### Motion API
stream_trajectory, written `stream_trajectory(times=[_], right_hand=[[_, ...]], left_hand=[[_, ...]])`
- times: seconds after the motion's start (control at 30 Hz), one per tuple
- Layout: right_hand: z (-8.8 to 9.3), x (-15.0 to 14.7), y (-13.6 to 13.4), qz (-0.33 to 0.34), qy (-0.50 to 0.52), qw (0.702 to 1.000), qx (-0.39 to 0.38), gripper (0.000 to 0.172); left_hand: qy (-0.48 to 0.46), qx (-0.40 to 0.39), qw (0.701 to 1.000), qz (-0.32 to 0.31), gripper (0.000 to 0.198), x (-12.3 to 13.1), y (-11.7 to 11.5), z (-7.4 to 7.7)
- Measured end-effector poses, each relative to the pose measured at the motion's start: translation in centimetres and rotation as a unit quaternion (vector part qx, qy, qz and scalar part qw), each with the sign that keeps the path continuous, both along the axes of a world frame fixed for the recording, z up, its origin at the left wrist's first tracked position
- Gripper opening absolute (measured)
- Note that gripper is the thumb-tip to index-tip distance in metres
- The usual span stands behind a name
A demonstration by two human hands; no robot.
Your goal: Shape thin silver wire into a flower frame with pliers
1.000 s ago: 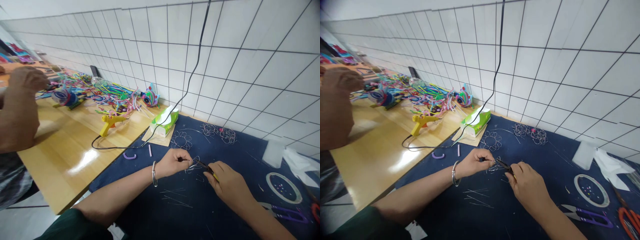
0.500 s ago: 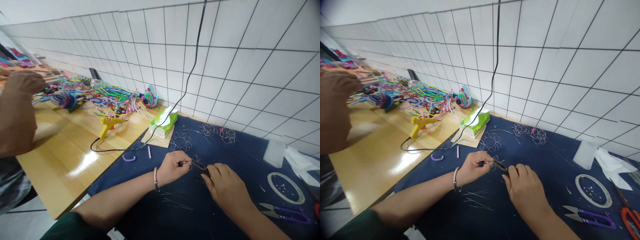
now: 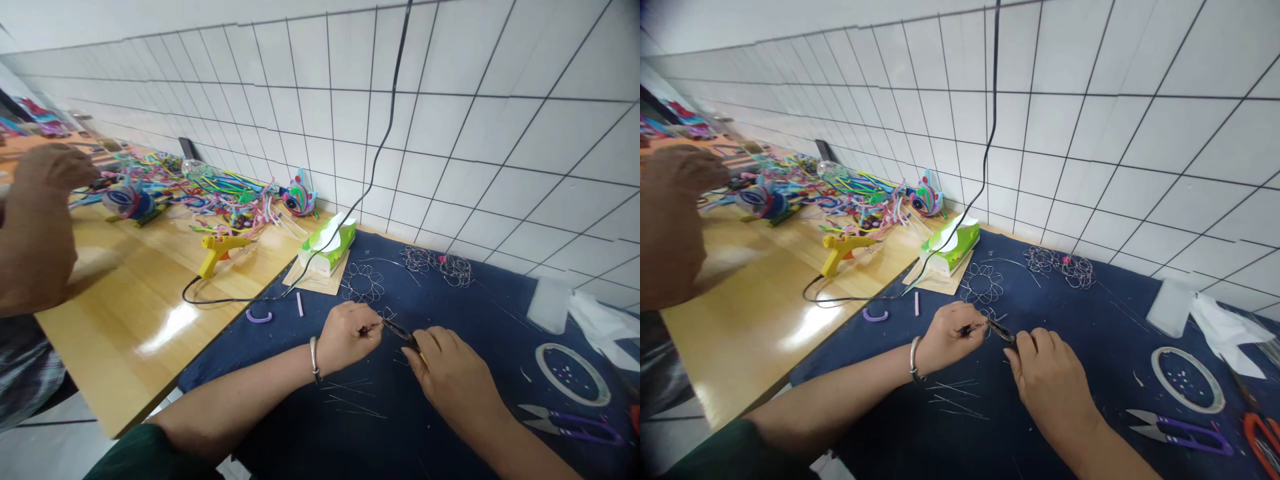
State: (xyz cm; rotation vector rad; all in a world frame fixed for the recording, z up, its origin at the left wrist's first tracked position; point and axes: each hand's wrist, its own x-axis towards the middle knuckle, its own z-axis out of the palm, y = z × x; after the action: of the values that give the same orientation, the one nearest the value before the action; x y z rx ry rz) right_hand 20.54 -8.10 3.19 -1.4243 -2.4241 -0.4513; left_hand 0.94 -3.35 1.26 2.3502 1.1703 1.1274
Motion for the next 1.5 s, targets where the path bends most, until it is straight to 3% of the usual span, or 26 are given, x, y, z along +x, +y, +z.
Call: stream_trajectory(times=[0.33,0.5,0.67,0.77,0.97,1.1,1.33,1.5], right_hand=[[-1.2,1.0,1.1,0.052,0.018,0.998,-0.023,0.014],[-2.3,1.7,2.2,0.092,0.042,0.994,-0.033,0.012],[-2.6,2.0,2.7,0.125,0.057,0.991,-0.011,0.010],[-2.5,2.0,2.7,0.131,0.063,0.989,-0.004,0.010],[-2.4,1.9,2.6,0.127,0.064,0.990,-0.014,0.010],[-2.1,1.8,2.6,0.125,0.068,0.990,-0.018,0.013],[-1.0,1.6,2.0,0.086,0.046,0.995,-0.032,0.026],[-0.7,1.2,1.5,0.061,0.015,0.998,-0.009,0.025]], left_hand=[[-0.031,-0.022,0.999,-0.035,0.011,-0.1,0.2,0.0],[-0.108,-0.163,0.977,-0.085,0.012,-0.2,0.3,0.6],[-0.172,-0.319,0.921,-0.143,0.015,-0.5,0.6,0.7],[-0.201,-0.358,0.896,-0.170,0.016,-0.6,0.8,0.5],[-0.213,-0.348,0.895,-0.182,0.016,-0.6,0.8,0.3],[-0.192,-0.322,0.911,-0.170,0.013,-0.6,0.7,0.6],[-0.142,-0.207,0.961,-0.119,0.009,-0.7,0.5,0.5],[-0.110,-0.118,0.983,-0.087,0.010,-0.5,0.2,0.6]])
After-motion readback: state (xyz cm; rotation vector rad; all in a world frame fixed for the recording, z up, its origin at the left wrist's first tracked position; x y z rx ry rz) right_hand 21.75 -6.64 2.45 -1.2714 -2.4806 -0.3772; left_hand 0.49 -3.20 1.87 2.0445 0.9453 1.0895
